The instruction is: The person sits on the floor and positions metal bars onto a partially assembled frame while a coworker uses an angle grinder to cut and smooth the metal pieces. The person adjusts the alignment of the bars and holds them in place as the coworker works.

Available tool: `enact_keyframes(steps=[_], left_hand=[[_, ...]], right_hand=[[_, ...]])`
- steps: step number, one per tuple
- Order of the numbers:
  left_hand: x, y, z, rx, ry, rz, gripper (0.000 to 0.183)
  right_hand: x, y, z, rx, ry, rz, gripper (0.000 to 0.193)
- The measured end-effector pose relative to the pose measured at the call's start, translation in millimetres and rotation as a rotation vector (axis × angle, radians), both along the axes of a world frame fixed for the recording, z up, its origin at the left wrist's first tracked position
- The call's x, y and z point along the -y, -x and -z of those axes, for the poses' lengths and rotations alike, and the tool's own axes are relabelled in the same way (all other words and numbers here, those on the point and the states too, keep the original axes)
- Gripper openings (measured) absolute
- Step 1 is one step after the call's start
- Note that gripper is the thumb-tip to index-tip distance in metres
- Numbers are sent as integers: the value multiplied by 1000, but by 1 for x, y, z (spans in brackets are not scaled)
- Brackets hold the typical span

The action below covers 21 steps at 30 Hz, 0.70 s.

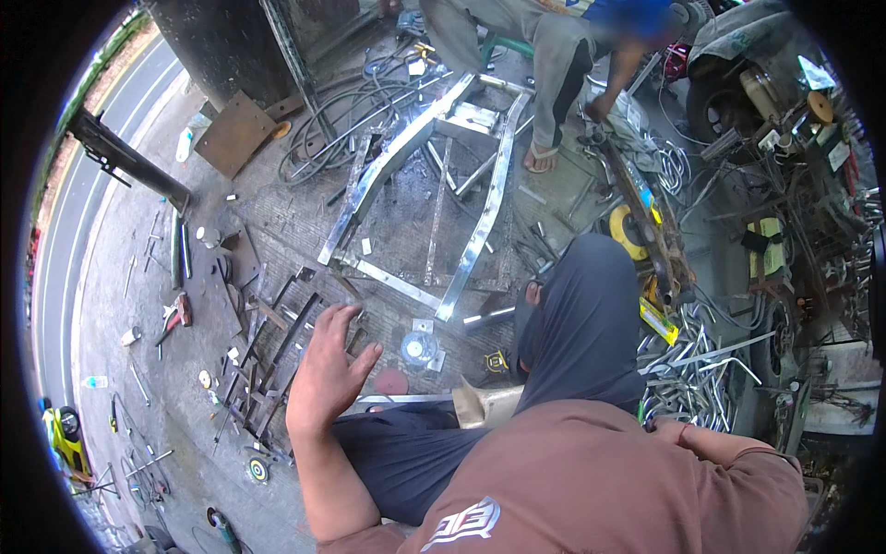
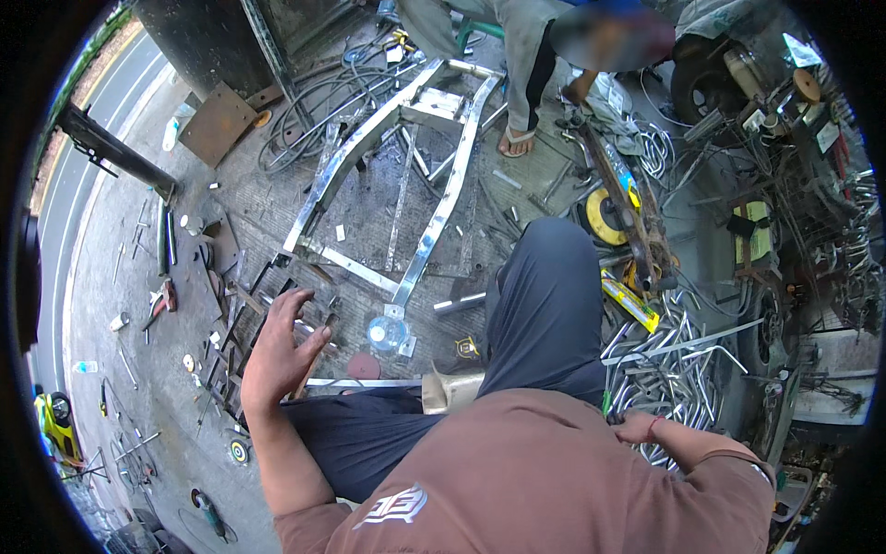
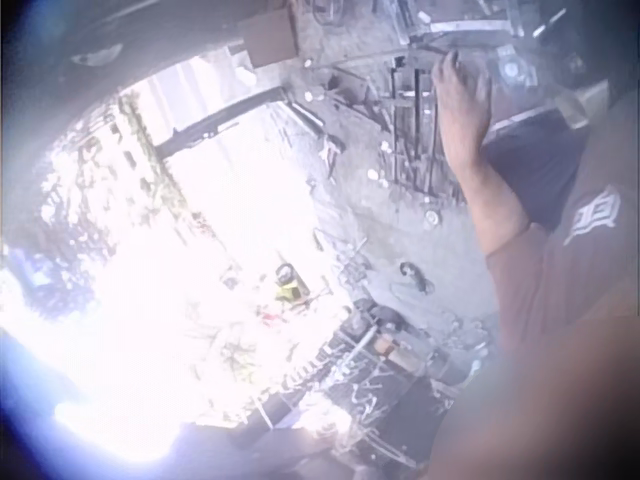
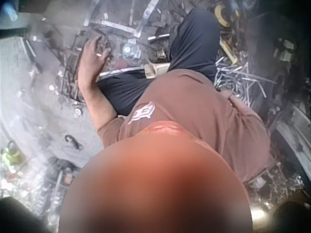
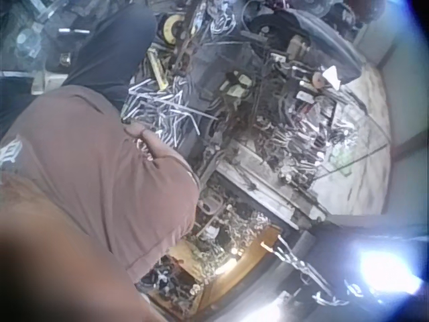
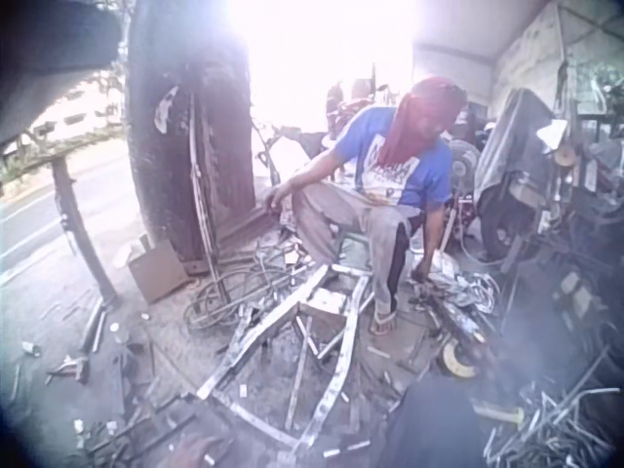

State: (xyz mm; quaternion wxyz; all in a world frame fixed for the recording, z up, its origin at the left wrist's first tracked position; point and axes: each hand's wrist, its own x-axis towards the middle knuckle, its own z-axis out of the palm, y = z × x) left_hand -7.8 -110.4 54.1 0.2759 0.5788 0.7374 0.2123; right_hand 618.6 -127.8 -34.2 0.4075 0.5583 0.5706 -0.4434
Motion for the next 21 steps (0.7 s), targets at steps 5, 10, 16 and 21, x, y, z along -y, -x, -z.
enact_keyframes(steps=[5, 10, 16, 21], left_hand=[[-2, -2, -1, -16, 16, 9, 55], [0, -1, 4, -33, 14, 21, 56], [5, -6, -10, -77, 53, 43, 55], [42, 13, -47, 65, 92, 60, 61]], right_hand=[[-5, 7, -29, -51, 118, 234, 42], [-23, 14, -50, 15, 171, -35, 39], [-29, 5, -27, 88, 202, -140, 52], [-32, 10, -24, 122, 222, -311, 57]])
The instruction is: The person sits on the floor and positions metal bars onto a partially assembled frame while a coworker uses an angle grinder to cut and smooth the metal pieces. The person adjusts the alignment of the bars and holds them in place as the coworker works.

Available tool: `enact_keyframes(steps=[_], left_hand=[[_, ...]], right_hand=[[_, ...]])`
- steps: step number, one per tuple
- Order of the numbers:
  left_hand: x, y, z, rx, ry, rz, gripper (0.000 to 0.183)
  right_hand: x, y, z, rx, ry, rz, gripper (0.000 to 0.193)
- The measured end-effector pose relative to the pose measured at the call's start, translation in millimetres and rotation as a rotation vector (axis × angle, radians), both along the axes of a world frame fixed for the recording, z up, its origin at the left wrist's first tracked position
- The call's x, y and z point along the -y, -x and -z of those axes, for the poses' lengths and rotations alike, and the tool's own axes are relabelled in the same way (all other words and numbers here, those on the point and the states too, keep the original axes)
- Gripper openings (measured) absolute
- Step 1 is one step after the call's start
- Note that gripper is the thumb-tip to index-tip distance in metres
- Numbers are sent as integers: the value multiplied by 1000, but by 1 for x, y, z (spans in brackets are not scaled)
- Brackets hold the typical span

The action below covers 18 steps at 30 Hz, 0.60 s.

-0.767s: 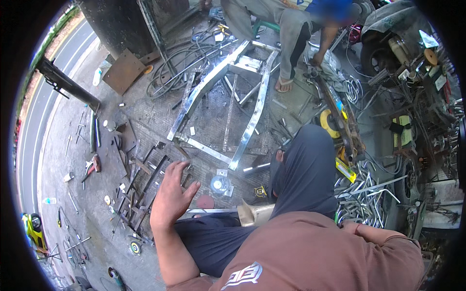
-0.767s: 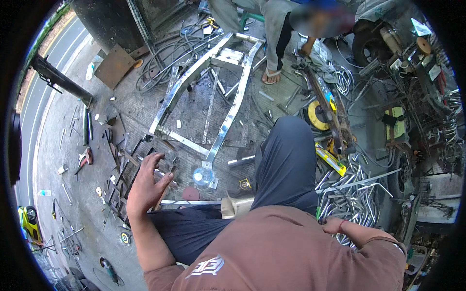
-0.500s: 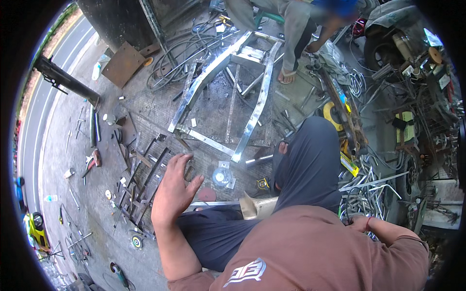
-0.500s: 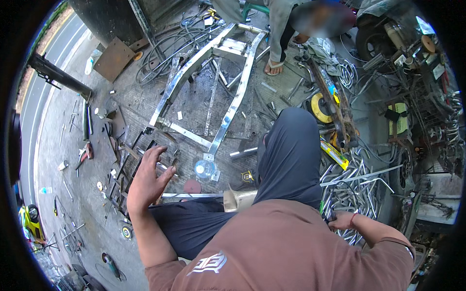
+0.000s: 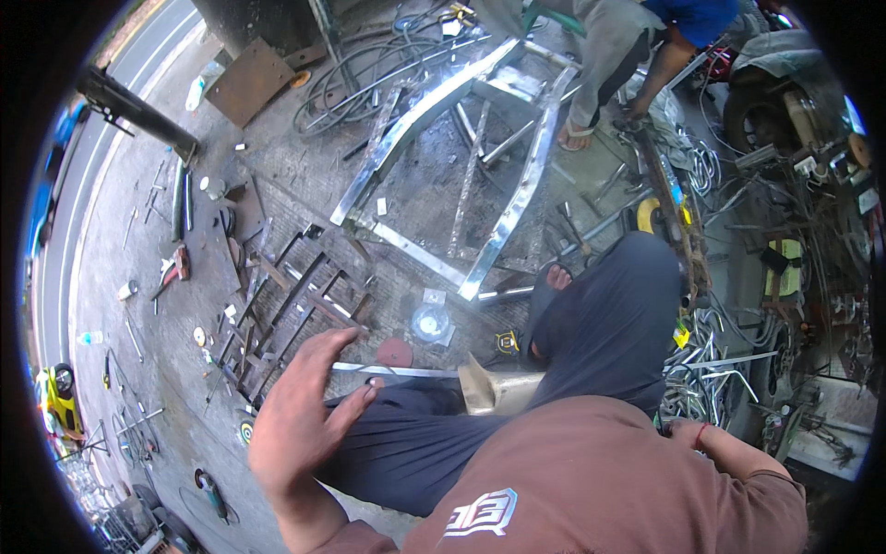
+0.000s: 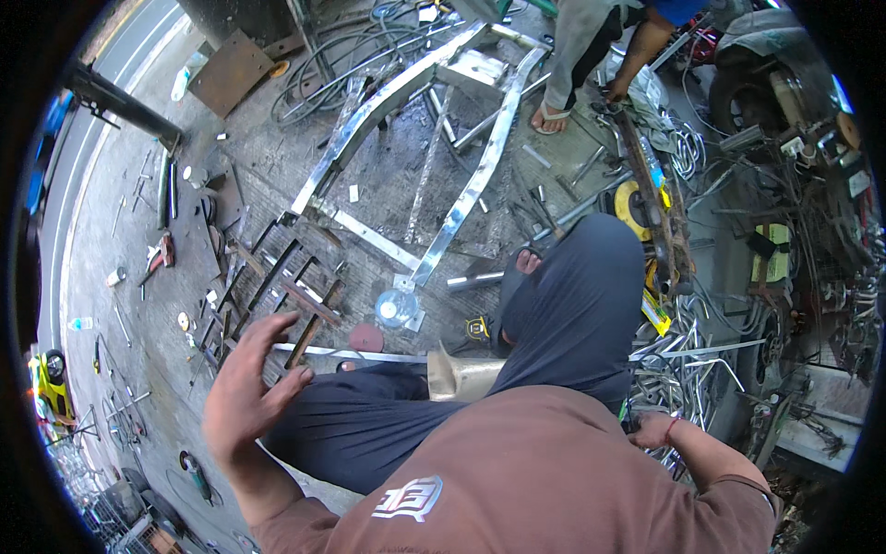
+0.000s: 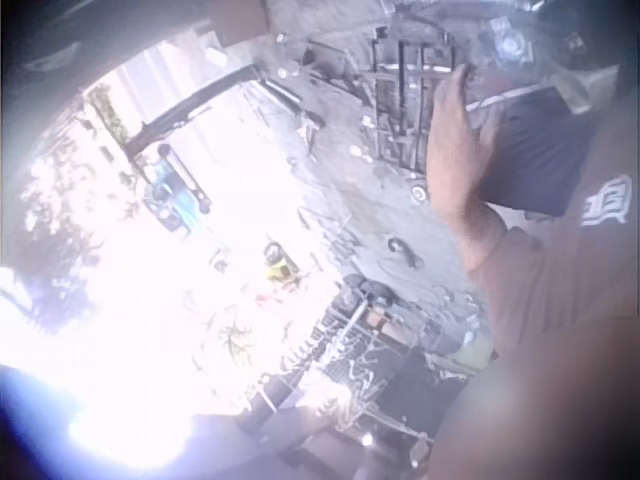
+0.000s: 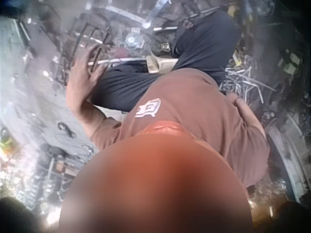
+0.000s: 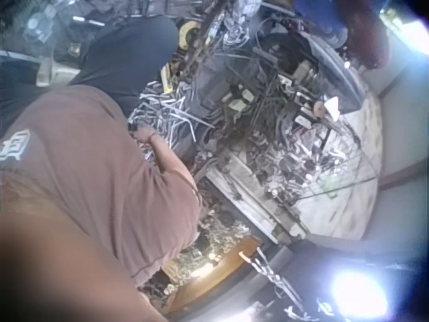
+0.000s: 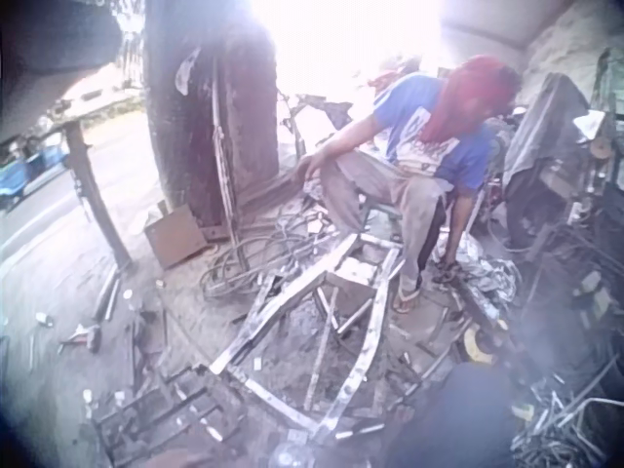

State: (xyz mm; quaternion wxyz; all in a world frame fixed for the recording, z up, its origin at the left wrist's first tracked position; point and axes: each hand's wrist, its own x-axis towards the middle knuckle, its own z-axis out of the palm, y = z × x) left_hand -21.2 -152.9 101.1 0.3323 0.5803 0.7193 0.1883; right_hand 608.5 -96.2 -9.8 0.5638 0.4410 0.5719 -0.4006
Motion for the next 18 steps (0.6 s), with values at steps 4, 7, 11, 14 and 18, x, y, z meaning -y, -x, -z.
enact_keyframes(steps=[4, 7, 11, 14, 18], left_hand=[[12, 14, 19, -109, -118, -19, 62], [17, 27, 29, 78, 83, -23, 58], [26, 39, 31, 173, 15, 133, 62], [27, 46, 36, 265, -16, 179, 63], [28, 47, 36, 270, 15, 122, 60]], right_hand=[[-15, 23, -14, -77, 73, -105, 56], [-16, 38, -13, 54, 102, -85, 62], [-8, 27, -6, 212, 123, -152, 72], [-4, 6, 3, 50, 170, -246, 72], [-3, -13, 7, 76, 154, -229, 72]])
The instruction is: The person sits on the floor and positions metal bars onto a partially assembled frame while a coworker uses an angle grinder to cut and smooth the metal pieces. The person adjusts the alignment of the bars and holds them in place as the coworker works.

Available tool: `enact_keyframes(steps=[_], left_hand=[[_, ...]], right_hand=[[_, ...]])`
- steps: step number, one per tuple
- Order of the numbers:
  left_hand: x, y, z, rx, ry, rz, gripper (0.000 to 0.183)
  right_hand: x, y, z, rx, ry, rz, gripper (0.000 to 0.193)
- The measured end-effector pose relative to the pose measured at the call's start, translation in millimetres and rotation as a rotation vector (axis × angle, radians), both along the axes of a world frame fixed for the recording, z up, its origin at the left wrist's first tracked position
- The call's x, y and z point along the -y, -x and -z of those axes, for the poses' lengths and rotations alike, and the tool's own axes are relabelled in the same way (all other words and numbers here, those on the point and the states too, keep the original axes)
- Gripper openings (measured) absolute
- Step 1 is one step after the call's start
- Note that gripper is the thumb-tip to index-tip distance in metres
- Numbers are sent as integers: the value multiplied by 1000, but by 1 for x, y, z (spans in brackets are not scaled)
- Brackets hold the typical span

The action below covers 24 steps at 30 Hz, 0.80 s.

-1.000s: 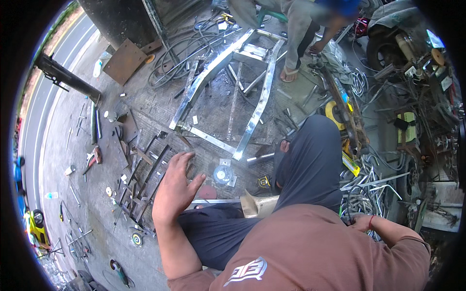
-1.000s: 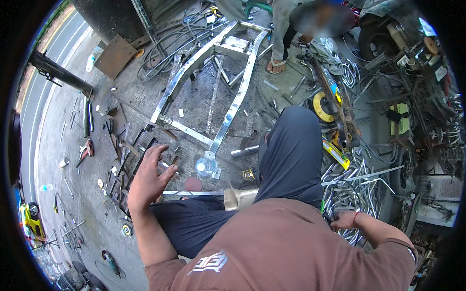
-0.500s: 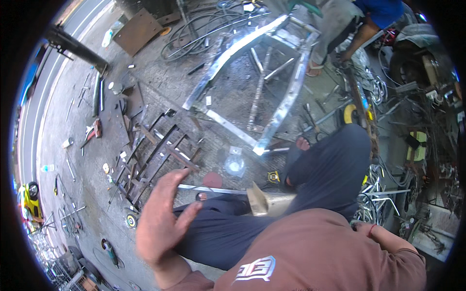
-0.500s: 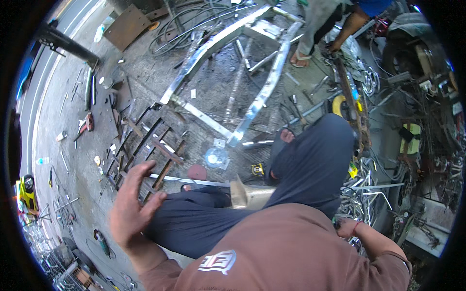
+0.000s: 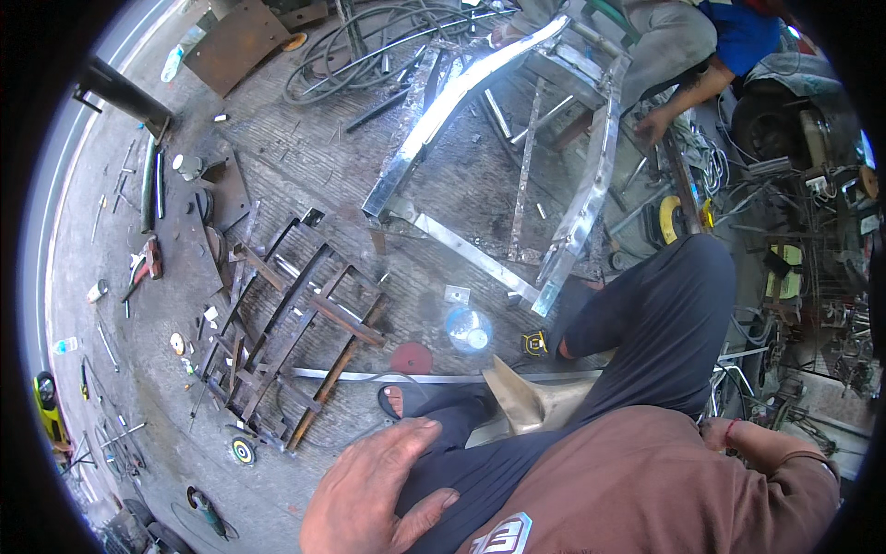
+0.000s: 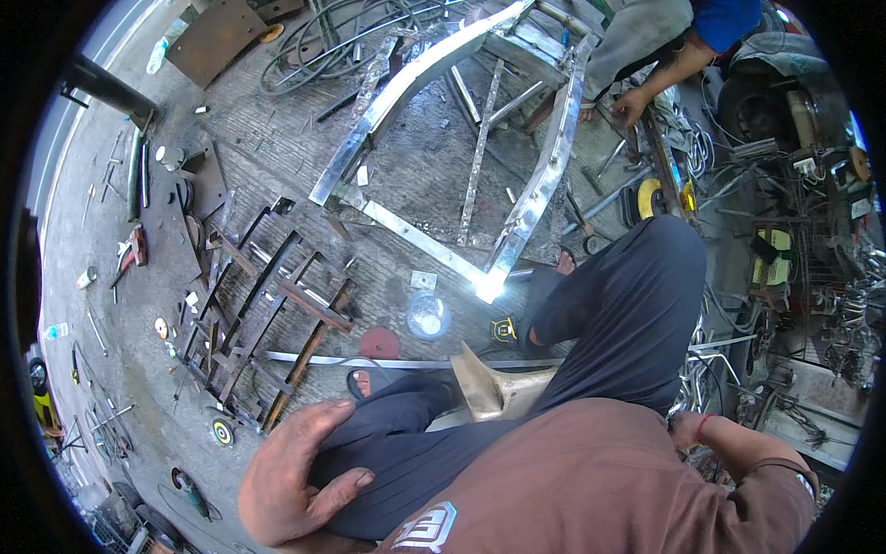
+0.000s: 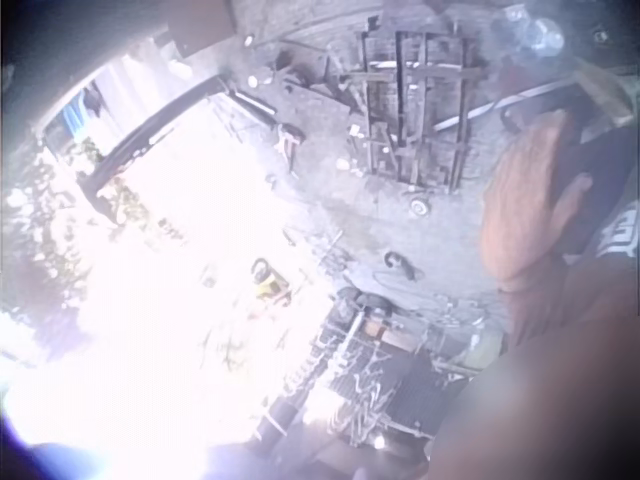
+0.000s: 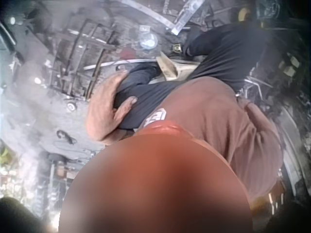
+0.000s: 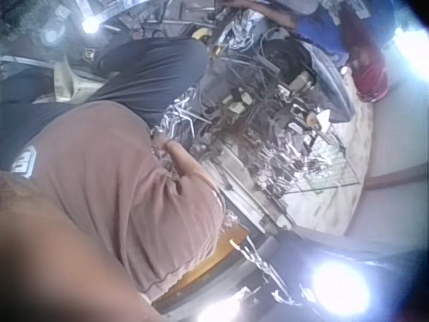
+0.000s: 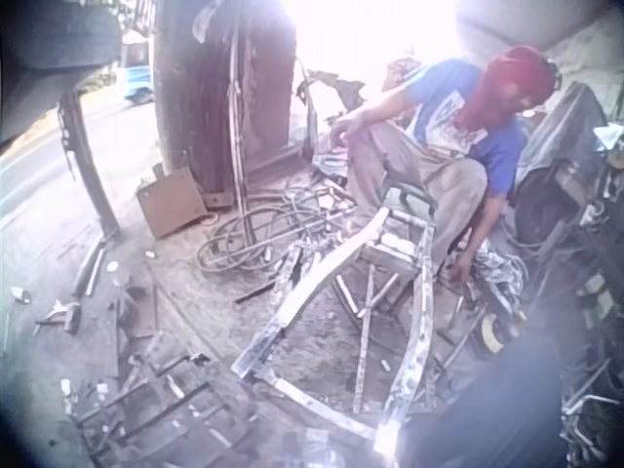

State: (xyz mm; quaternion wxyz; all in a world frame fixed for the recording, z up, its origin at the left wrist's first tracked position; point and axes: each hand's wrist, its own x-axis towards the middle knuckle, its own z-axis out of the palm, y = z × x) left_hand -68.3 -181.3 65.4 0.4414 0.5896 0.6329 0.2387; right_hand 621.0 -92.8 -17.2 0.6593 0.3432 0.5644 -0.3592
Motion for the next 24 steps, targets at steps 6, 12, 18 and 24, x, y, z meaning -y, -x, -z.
enact_keyframes(steps=[6, 12, 18, 24], left_hand=[[-7, -9, 4, -35, 40, -11, 63], [-20, -22, 12, -60, 170, -133, 56], [-38, -31, 24, -5, 324, -354, 48], [-47, -35, 35, -59, 297, -397, 44]], right_hand=[[-5, 14, 3, 45, 119, -41, 55], [-3, 31, 5, -86, 116, -222, 31], [-10, 34, 13, -414, 192, -434, 28], [-53, 52, -5, -70, 57, 349, 51]])
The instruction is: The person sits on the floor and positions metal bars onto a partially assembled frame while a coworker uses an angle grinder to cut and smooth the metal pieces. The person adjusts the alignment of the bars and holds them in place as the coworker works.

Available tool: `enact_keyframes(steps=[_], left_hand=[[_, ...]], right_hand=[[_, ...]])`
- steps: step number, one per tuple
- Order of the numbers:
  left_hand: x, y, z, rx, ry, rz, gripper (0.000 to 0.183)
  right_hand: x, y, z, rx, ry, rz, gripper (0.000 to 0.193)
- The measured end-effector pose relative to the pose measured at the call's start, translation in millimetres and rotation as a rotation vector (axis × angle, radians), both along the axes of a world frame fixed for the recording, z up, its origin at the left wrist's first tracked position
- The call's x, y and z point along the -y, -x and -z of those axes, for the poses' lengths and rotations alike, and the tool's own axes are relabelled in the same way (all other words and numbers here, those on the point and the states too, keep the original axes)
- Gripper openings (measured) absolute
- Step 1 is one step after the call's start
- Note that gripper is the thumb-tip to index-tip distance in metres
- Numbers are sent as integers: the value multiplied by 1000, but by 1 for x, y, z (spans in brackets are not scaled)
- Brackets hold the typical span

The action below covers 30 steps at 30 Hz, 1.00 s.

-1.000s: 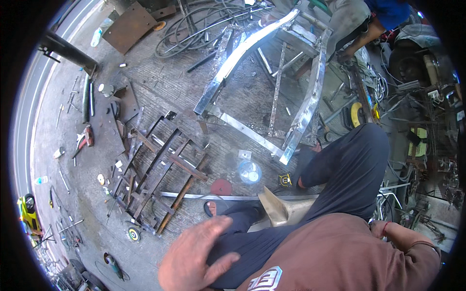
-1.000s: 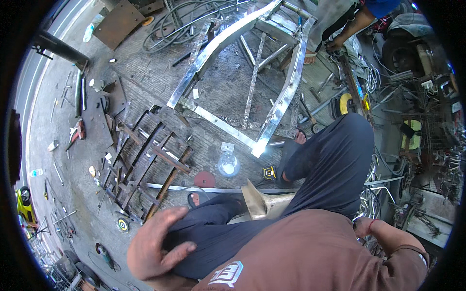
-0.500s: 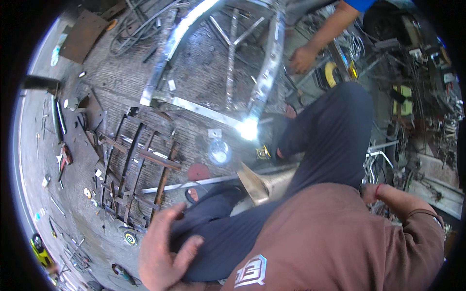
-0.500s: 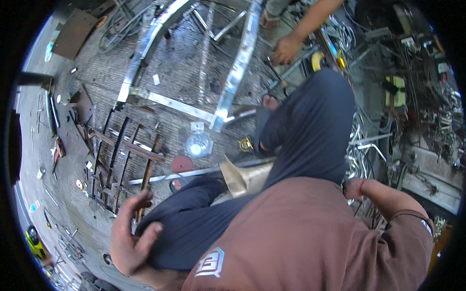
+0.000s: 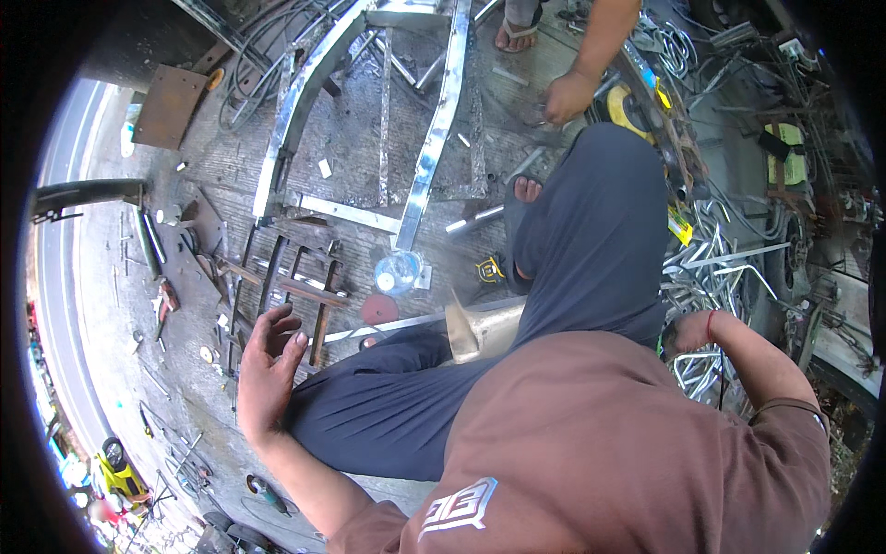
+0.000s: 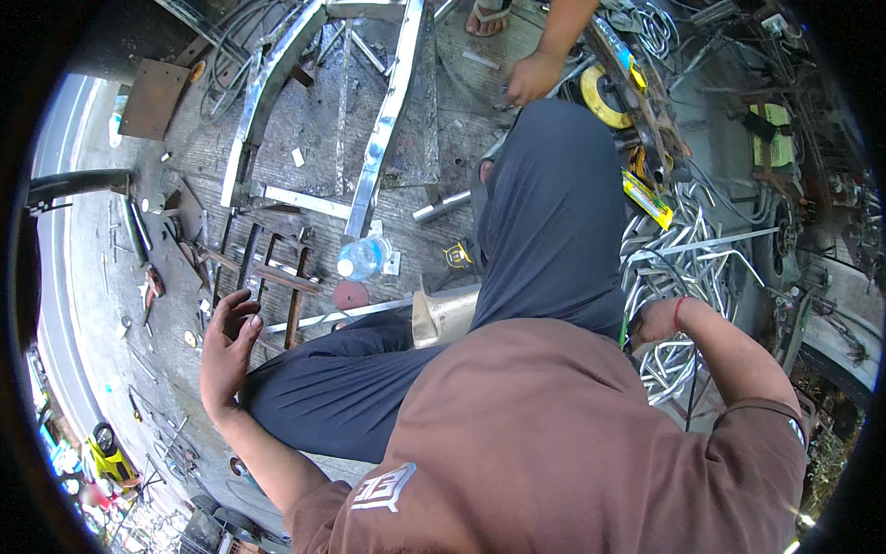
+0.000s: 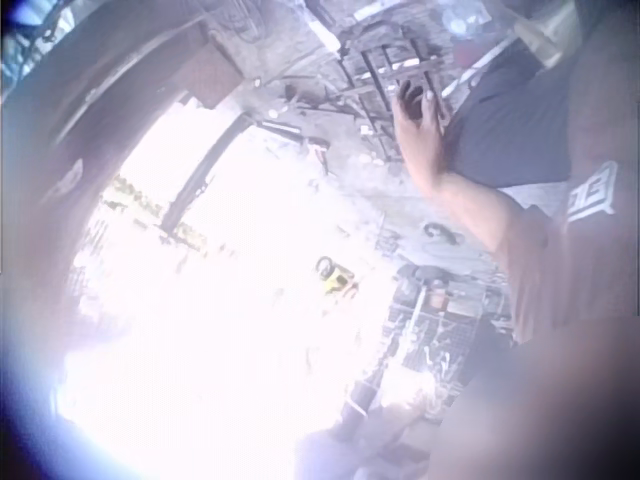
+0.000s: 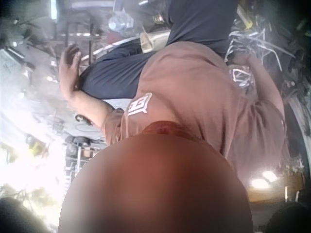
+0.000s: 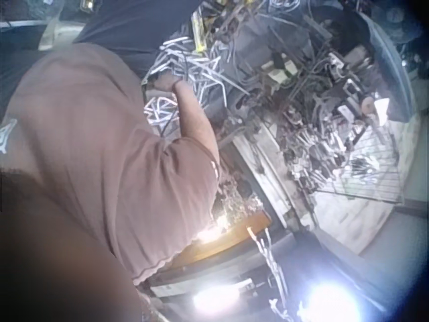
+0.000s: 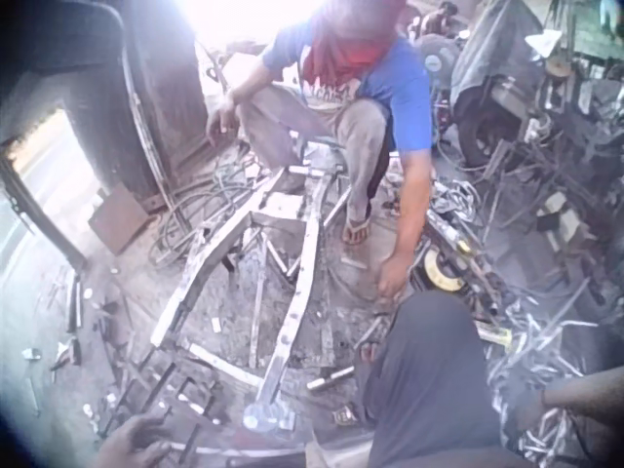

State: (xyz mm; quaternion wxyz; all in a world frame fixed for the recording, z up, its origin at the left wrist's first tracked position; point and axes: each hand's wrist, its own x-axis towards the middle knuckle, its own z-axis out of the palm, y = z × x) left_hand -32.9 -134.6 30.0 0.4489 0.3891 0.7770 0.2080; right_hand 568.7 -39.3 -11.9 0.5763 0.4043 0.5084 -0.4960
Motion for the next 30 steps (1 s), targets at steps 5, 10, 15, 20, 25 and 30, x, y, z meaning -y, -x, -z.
enact_keyframes(steps=[5, 10, 15, 20, 25, 30], left_hand=[[-6, -6, -3, -66, -89, -38, 44], [-18, -18, -25, -184, -234, -61, 44], [-44, -42, -41, -110, -409, -11, 43], [-76, -59, -20, -28, -386, 24, 42], [-77, -54, 12, -158, -279, 72, 41], [-73, -48, 25, -196, -220, 63, 42]], right_hand=[[-28, 16, -14, -100, 35, -126, 52], [-59, 49, -65, -178, -6, -341, 62], [-119, 121, -143, -422, -152, -140, 46], [-139, 228, -143, -1057, -368, -162, 46], [-124, 331, -89, -1255, -394, -168, 48], [-118, 354, -51, -1191, -319, -117, 45]])
